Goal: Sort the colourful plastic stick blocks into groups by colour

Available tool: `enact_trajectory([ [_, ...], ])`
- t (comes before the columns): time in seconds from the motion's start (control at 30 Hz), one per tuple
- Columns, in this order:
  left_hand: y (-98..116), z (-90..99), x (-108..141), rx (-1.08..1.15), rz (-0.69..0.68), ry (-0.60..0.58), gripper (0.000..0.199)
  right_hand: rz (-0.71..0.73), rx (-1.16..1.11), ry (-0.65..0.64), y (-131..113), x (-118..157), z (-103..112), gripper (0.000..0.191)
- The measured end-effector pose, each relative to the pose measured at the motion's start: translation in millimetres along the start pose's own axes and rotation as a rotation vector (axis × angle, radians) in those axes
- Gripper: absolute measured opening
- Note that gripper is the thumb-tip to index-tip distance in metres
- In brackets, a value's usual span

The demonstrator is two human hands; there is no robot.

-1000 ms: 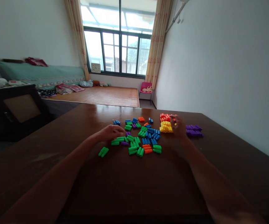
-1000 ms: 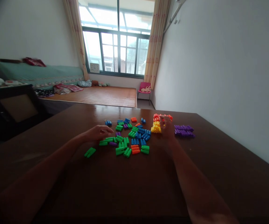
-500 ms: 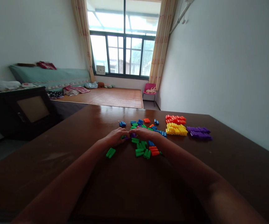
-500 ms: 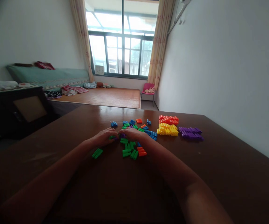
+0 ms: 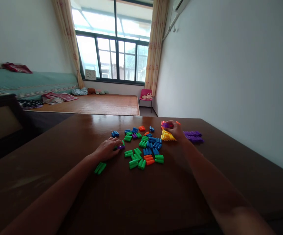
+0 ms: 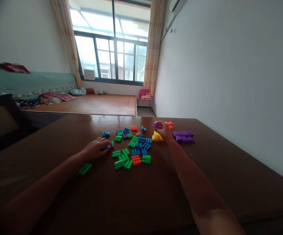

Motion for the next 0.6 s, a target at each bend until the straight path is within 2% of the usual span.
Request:
enact_trajectory([
  [0.07, -2.1, -1.8, -1.1, -0.010, -0.004, 0.006, 0.030, -0.140, -0.048, 0.287, 38.3, 7.2, 57.4, 0.052],
  [0.13, -2.9, -3.0, -1.8, -0.019, -0.005, 0.010, 0.031, -0.242, -0.080, 0.544, 71.5, 20.6, 109.0, 0.051],
  [0.2, -3.0, -3.3, -2.1, -0.016, -0.003, 0.015, 0.032, -0.342, -0.038, 0.732, 96.8, 37.5, 147.5, 0.042],
  [0.23, -3.0, -3.2, -2.1, -0.012, -0.003, 0.017, 0.032, -0.396, 0.019, 0.784, 106.3, 46.0, 160.4, 0.037],
  [0.3, -2.7, -2.8, -1.7, -0.010, -0.008, 0.014, 0.032, -0.492, 0.151, 0.810, 120.0, 60.5, 174.3, 0.029],
  [0.4, -2.1, -1.7, -1.1, -0.024, -0.007, -0.001, 0.032, -0.551, 0.286, 0.786, 130.8, 73.8, 176.9, 0.024],
  [0.6, -2.3, -0.3, -1.2, -0.026, -0.005, 0.000, 0.033, -0.595, 0.509, 0.714, 132.3, 77.1, 179.3, 0.016],
])
Point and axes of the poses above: each hand's wrist, its own x-axis away from the middle knuckle, its own z-axis out of the back of the hand, y = z × x, the point moved 2 cm from there along -x, towards the middle knuckle, and after that the axes turned 10 degrees about z, right-handed, at the moved point
